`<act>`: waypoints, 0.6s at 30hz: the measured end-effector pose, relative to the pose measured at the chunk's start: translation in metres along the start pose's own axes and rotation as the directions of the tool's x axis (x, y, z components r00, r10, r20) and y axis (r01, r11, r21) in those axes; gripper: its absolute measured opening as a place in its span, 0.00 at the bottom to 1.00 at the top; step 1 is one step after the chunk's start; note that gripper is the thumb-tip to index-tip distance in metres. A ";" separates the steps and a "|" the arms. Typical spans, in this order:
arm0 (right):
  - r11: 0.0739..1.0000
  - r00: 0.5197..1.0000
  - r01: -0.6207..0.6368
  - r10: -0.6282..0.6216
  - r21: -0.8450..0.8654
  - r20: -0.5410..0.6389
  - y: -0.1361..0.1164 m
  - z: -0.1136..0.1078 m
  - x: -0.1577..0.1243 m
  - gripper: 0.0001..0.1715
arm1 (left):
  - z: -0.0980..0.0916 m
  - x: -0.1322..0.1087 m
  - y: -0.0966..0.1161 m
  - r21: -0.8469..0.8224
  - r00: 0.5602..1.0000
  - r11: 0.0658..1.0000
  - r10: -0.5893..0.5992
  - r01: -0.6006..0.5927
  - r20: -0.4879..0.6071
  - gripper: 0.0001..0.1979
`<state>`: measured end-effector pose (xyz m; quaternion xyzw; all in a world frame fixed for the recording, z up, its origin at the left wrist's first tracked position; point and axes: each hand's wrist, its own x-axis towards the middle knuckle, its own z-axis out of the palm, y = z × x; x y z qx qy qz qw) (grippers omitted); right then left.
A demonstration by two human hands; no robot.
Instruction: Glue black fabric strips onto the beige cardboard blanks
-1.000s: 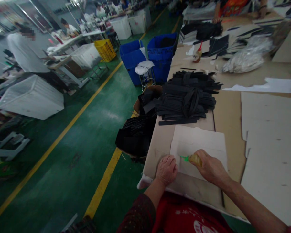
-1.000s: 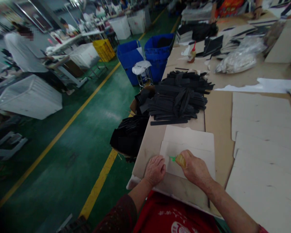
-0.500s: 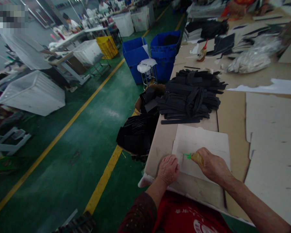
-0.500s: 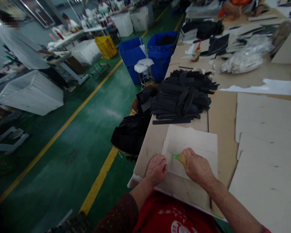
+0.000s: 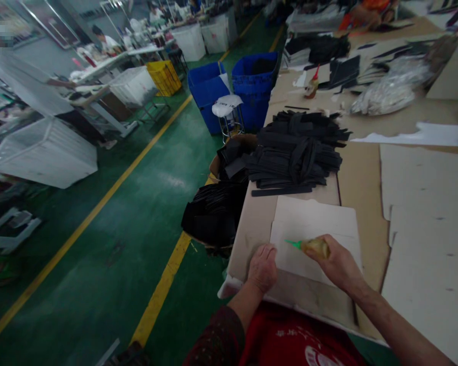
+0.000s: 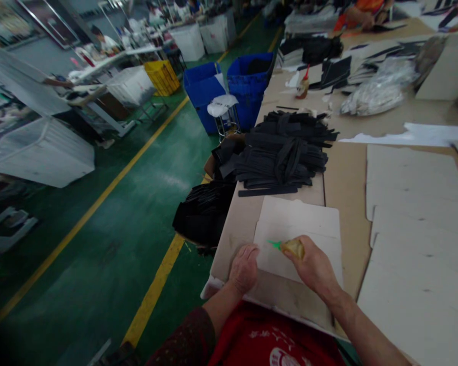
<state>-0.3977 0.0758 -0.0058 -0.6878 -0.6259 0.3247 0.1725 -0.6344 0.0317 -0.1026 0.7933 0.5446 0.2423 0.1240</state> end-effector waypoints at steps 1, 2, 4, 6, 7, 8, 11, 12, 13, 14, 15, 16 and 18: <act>0.997 0.997 -0.044 0.048 0.067 -0.053 0.001 -0.002 0.003 0.24 | -0.001 0.001 -0.002 -0.007 1.000 1.000 -0.002 0.002 -0.011 0.18; 0.990 0.991 -0.082 0.093 0.117 -0.099 0.002 -0.005 0.006 0.26 | -0.002 0.003 -0.004 -0.013 1.000 1.000 -0.005 0.004 -0.020 0.18; 0.980 0.975 -0.127 0.151 0.152 -0.161 0.004 -0.012 0.015 0.28 | -0.004 0.015 -0.010 -0.019 1.000 1.000 -0.004 0.004 -0.027 0.18; 0.982 0.970 -0.133 0.156 0.135 -0.185 0.004 -0.018 0.027 0.28 | -0.006 0.035 -0.016 -0.019 1.000 1.000 0.006 -0.006 -0.017 0.18; 0.986 0.971 -0.125 0.145 0.113 -0.190 0.004 -0.019 0.034 0.28 | -0.007 0.047 -0.019 -0.016 1.000 1.000 0.014 -0.015 -0.005 0.18; 0.990 0.973 -0.113 0.128 0.084 -0.190 0.004 -0.020 0.041 0.26 | -0.006 0.059 -0.022 -0.012 1.000 1.000 0.026 -0.026 0.011 0.18; 0.998 0.986 -0.063 0.058 -0.028 -0.158 0.000 -0.020 0.062 0.22 | -0.001 0.092 -0.031 0.005 0.995 0.998 0.069 -0.070 0.076 0.19; 0.996 0.990 -0.044 0.034 -0.073 -0.140 -0.002 -0.019 0.068 0.21 | 0.002 0.100 -0.034 0.011 0.992 0.997 0.080 -0.081 0.098 0.21; 0.993 0.993 -0.024 0.010 -0.117 -0.119 -0.005 -0.019 0.073 0.20 | 0.005 0.105 -0.036 0.016 0.989 0.996 0.087 -0.089 0.119 0.22; 0.987 0.995 -0.002 -0.013 -0.160 -0.096 -0.007 -0.019 0.078 0.19 | 0.008 0.108 -0.038 0.021 0.987 0.995 0.089 -0.093 0.135 0.22; 0.980 0.997 0.021 -0.036 -0.199 -0.071 -0.009 -0.019 0.082 0.18 | 0.010 0.109 -0.039 0.025 0.985 0.995 0.089 -0.093 0.146 0.23; 0.972 0.997 0.044 -0.056 -0.232 -0.046 -0.012 -0.019 0.085 0.17 | 0.012 0.110 -0.040 0.028 0.984 0.995 0.087 -0.093 0.153 0.23; 0.955 0.997 0.079 -0.083 -0.286 -0.002 -0.016 -0.020 0.090 0.16 | 0.014 0.109 -0.042 0.029 0.983 0.995 0.090 -0.095 0.162 0.22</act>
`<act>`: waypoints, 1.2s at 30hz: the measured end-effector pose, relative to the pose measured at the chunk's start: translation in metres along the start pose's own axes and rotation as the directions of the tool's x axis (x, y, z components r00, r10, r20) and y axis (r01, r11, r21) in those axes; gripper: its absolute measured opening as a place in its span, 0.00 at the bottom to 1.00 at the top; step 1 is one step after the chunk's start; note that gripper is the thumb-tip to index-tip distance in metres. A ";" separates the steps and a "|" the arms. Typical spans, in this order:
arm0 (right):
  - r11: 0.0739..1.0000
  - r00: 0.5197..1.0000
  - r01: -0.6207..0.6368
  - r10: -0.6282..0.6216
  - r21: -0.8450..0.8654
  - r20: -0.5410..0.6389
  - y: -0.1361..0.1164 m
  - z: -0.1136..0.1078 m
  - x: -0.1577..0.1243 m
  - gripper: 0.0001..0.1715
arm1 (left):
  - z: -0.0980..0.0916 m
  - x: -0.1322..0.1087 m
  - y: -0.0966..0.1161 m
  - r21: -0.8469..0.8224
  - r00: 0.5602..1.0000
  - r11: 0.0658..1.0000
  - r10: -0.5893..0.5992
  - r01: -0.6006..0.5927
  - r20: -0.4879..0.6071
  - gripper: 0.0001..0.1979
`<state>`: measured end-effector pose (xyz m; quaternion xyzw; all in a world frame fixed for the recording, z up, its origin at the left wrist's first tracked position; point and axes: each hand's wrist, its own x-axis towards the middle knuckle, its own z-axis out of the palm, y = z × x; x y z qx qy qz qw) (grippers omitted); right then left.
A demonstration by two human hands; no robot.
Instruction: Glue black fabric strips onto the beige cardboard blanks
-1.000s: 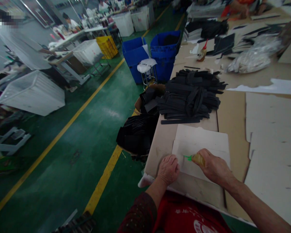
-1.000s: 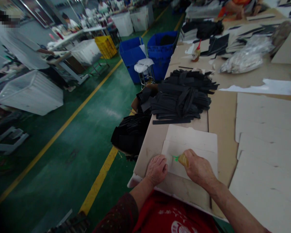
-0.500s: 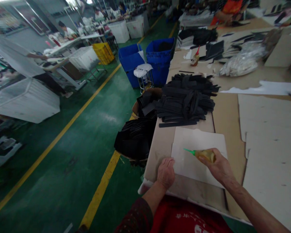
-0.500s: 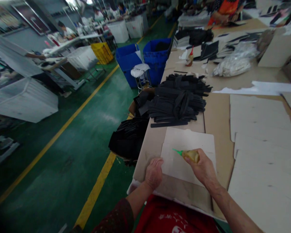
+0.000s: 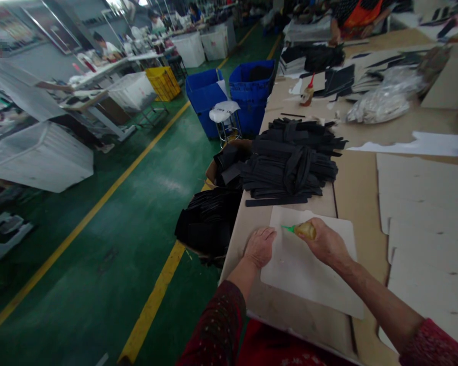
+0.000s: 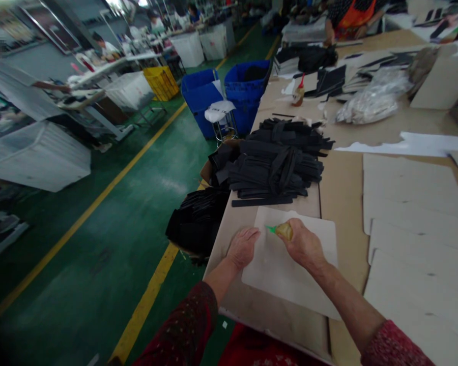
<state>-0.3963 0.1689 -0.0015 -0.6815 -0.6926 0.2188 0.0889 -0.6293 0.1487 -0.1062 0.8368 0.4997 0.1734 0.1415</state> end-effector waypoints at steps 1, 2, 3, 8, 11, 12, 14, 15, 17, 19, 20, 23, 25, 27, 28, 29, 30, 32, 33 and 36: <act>1.000 1.000 0.010 -0.009 -0.027 0.018 -0.002 -0.002 0.002 0.16 | 0.000 -0.001 0.000 -0.001 1.000 1.000 0.003 -0.003 0.003 0.22; 0.998 0.999 0.017 -0.015 -0.057 0.034 -0.003 -0.003 0.004 0.16 | 0.000 -0.001 0.000 -0.001 1.000 1.000 0.005 -0.005 0.006 0.22; 0.996 0.999 0.026 -0.021 -0.090 0.050 -0.005 -0.005 0.006 0.15 | -0.001 -0.001 0.001 -0.001 1.000 1.000 0.006 -0.006 0.007 0.23; 0.965 0.990 0.119 -0.099 -0.232 0.098 -0.005 -0.017 0.013 0.14 | -0.003 0.000 0.003 0.001 1.000 1.000 -0.003 0.003 0.011 0.23; 0.961 0.986 0.141 -0.116 -0.238 0.115 -0.001 -0.023 0.014 0.14 | -0.004 0.000 0.003 0.001 1.000 1.000 -0.005 0.005 0.016 0.23; 0.963 0.986 0.143 -0.118 -0.229 0.121 0.000 -0.024 0.014 0.13 | -0.004 0.000 0.004 0.000 1.000 1.000 -0.008 0.008 0.016 0.23; 0.968 0.983 0.147 -0.121 -0.202 0.137 0.001 -0.025 0.012 0.13 | -0.005 0.000 0.004 -0.001 1.000 1.000 -0.011 0.011 0.015 0.23; 0.970 0.982 0.149 -0.122 -0.191 0.145 0.001 -0.025 0.011 0.13 | -0.005 0.000 0.005 -0.003 1.000 1.000 -0.011 0.011 0.014 0.23; 0.972 0.981 0.146 -0.118 -0.184 0.153 -0.001 -0.022 0.008 0.13 | -0.007 0.001 0.006 -0.006 1.000 1.000 -0.008 0.008 0.012 0.23; 0.971 0.984 0.134 -0.107 -0.197 0.142 -0.005 -0.019 0.007 0.12 | -0.008 0.000 0.006 -0.008 1.000 1.000 -0.002 0.002 0.011 0.23; 0.970 0.986 0.128 -0.101 -0.205 0.134 -0.006 -0.017 0.007 0.12 | -0.008 0.000 0.006 -0.009 1.000 1.000 0.001 -0.001 0.011 0.23; 0.965 0.988 0.130 -0.107 -0.227 0.112 -0.012 -0.015 0.010 0.11 | -0.008 0.000 0.006 -0.008 1.000 1.000 0.003 -0.003 0.011 0.22; 0.961 0.988 0.133 -0.110 -0.241 0.107 -0.013 -0.017 0.012 0.10 | -0.008 0.000 0.006 -0.008 1.000 1.000 0.003 -0.003 0.012 0.23; 0.961 0.989 0.119 -0.092 -0.251 0.118 -0.013 -0.021 0.013 0.09 | -0.007 0.000 0.005 -0.009 1.000 1.000 0.003 -0.003 0.012 0.23; 0.961 0.989 0.111 -0.080 -0.255 0.126 -0.012 -0.022 0.013 0.09 | -0.007 0.000 0.005 -0.009 1.000 1.000 0.003 -0.003 0.011 0.23; 0.960 0.988 0.105 -0.072 -0.260 0.134 -0.011 -0.024 0.013 0.09 | -0.007 0.000 0.005 -0.009 1.000 1.000 0.002 -0.002 0.010 0.23; 0.958 0.988 0.102 -0.066 -0.268 0.138 -0.010 -0.025 0.012 0.09 | -0.007 0.000 0.005 -0.007 1.000 1.000 0.000 0.000 0.008 0.23; 0.954 0.989 0.101 -0.066 -0.281 0.133 -0.008 -0.026 0.011 0.09 | -0.007 0.000 0.006 -0.001 1.000 1.000 -0.005 0.005 0.003 0.23; 0.955 0.990 0.096 -0.062 -0.282 0.128 -0.007 -0.025 0.010 0.09 | -0.007 0.000 0.006 0.003 1.000 1.000 -0.007 0.007 0.001 0.22; 0.974 0.992 0.060 -0.033 -0.220 0.124 -0.004 -0.024 0.007 0.10 | -0.008 0.000 0.006 0.014 1.000 1.000 -0.006 0.006 0.000 0.22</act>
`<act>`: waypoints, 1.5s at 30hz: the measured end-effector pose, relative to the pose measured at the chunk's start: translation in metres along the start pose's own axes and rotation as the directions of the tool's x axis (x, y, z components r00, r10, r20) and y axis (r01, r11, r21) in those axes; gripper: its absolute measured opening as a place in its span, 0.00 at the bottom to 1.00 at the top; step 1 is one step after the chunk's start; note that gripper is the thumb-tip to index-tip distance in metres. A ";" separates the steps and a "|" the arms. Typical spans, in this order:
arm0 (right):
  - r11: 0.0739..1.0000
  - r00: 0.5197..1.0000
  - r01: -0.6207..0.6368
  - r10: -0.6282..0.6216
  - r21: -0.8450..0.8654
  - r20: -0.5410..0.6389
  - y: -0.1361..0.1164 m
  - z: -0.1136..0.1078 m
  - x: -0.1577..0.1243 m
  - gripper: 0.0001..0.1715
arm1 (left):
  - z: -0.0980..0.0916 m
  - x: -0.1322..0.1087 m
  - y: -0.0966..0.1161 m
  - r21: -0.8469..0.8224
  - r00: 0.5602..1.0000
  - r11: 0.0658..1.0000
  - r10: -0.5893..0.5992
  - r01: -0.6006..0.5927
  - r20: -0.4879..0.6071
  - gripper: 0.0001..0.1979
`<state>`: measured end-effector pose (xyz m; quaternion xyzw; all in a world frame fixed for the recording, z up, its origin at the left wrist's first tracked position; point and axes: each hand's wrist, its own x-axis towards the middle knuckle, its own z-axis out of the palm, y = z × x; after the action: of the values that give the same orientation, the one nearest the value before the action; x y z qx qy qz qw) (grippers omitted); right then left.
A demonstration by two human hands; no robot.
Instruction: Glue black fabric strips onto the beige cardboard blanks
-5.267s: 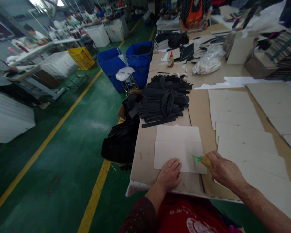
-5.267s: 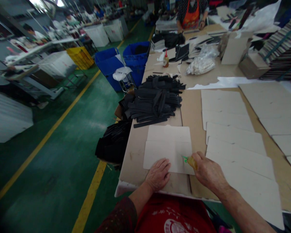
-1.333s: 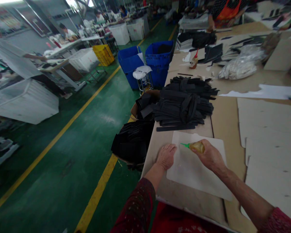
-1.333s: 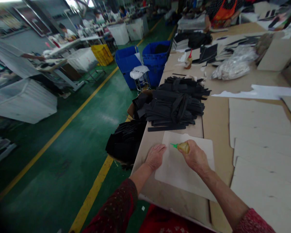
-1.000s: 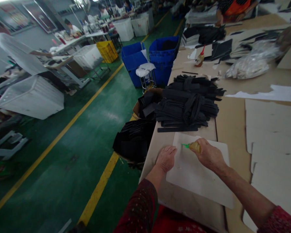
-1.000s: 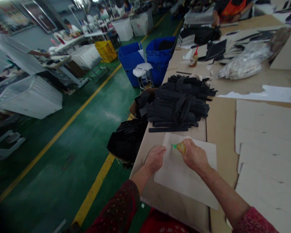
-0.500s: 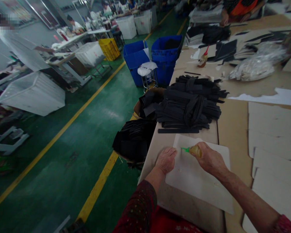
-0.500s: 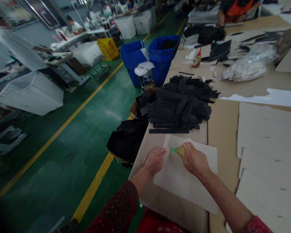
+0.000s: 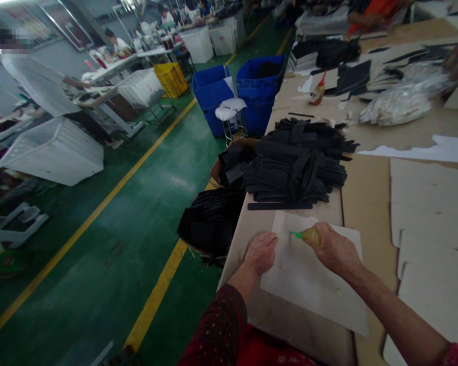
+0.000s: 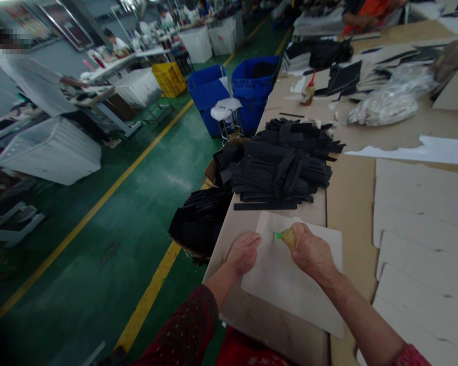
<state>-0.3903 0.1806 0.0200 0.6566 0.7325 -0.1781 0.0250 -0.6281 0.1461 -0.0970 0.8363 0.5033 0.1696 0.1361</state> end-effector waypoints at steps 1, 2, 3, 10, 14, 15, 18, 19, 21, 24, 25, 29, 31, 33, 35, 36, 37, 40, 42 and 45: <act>0.999 1.000 -0.012 0.012 0.049 -0.006 0.002 0.000 -0.001 0.11 | 0.000 0.000 0.000 0.003 1.000 1.000 0.002 -0.002 0.001 0.22; 0.993 0.999 -0.029 0.031 0.113 -0.019 0.006 0.000 -0.002 0.12 | 0.000 0.000 -0.001 0.006 1.000 1.000 0.005 -0.005 0.002 0.22; 0.980 0.997 -0.052 0.062 0.191 -0.046 0.012 -0.001 -0.003 0.14 | 0.000 0.000 -0.001 0.007 1.000 1.000 0.008 -0.008 0.002 0.22; 0.761 0.880 -0.283 0.448 0.583 -0.157 0.082 -0.021 -0.029 0.27 | 0.004 -0.001 -0.005 0.002 1.000 1.000 0.017 -0.017 -0.014 0.22; 0.809 0.906 -0.289 0.404 0.511 -0.127 0.104 -0.018 -0.053 0.28 | 0.004 0.000 -0.006 0.002 0.999 1.000 0.018 -0.018 -0.031 0.22; 0.835 0.918 -0.284 0.378 0.471 -0.118 0.105 -0.015 -0.057 0.28 | 0.004 0.000 -0.006 0.003 0.999 1.000 0.021 -0.021 -0.033 0.22; 0.902 0.936 -0.282 0.334 0.327 -0.115 0.101 -0.005 -0.067 0.28 | 0.002 0.000 -0.006 0.010 0.999 1.000 0.028 -0.028 -0.035 0.23; 0.916 0.938 -0.280 0.324 0.287 -0.121 0.100 -0.002 -0.069 0.27 | 0.002 0.000 -0.006 0.012 0.999 0.999 0.030 -0.030 -0.034 0.23; 0.937 0.945 -0.270 0.302 0.221 -0.127 0.098 0.000 -0.071 0.26 | 0.003 0.000 -0.007 0.015 0.999 0.999 0.034 -0.033 -0.034 0.23; 0.957 0.957 -0.256 0.271 0.140 -0.103 0.099 0.002 -0.072 0.23 | 0.004 -0.001 -0.008 0.018 0.999 0.999 0.034 -0.033 -0.036 0.23; 0.962 0.961 -0.250 0.261 0.111 -0.096 0.100 0.003 -0.071 0.22 | 0.005 -0.001 -0.008 0.018 0.999 0.999 0.035 -0.034 -0.036 0.23; 0.977 0.971 -0.212 0.214 0.024 -0.105 0.101 0.008 -0.071 0.18 | 0.005 -0.001 -0.009 0.022 0.999 0.999 0.033 -0.033 -0.029 0.23; 0.982 0.975 -0.190 0.190 0.008 -0.112 0.100 0.009 -0.071 0.17 | 0.005 -0.001 -0.009 0.025 0.999 0.999 0.028 -0.028 -0.025 0.24; 0.984 0.978 -0.178 0.175 -0.016 -0.114 0.098 0.008 -0.070 0.16 | 0.005 -0.001 -0.009 0.029 0.999 0.999 0.024 -0.023 -0.023 0.23; 0.983 0.979 -0.178 0.172 -0.052 -0.112 0.096 0.005 -0.068 0.14 | 0.005 -0.001 -0.009 0.033 0.999 0.999 0.023 -0.022 -0.023 0.23; 0.981 0.979 -0.182 0.174 -0.070 -0.108 0.095 0.003 -0.067 0.13 | 0.004 -0.001 -0.009 0.034 0.999 0.999 0.024 -0.023 -0.024 0.23; 0.979 0.979 -0.187 0.178 -0.086 -0.101 0.094 0.000 -0.066 0.12 | 0.004 -0.001 -0.009 0.035 0.999 0.999 0.027 -0.026 -0.025 0.23; 0.972 0.978 -0.197 0.187 -0.125 -0.088 0.094 -0.005 -0.066 0.10 | 0.004 -0.001 -0.010 0.034 0.999 0.999 0.035 -0.034 -0.027 0.23; 0.971 0.979 -0.196 0.186 -0.139 -0.079 0.095 -0.007 -0.068 0.09 | 0.005 0.000 -0.010 0.033 0.999 0.999 0.037 -0.036 -0.027 0.24; 0.973 0.979 -0.192 0.182 -0.126 -0.086 0.098 -0.006 -0.070 0.08 | 0.006 0.000 -0.010 0.033 0.999 0.999 0.037 -0.036 -0.027 0.23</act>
<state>-0.2844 0.1224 0.0220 0.7257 0.6780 -0.1012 0.0585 -0.6340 0.1501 -0.1062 0.8451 0.4924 0.1753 0.1126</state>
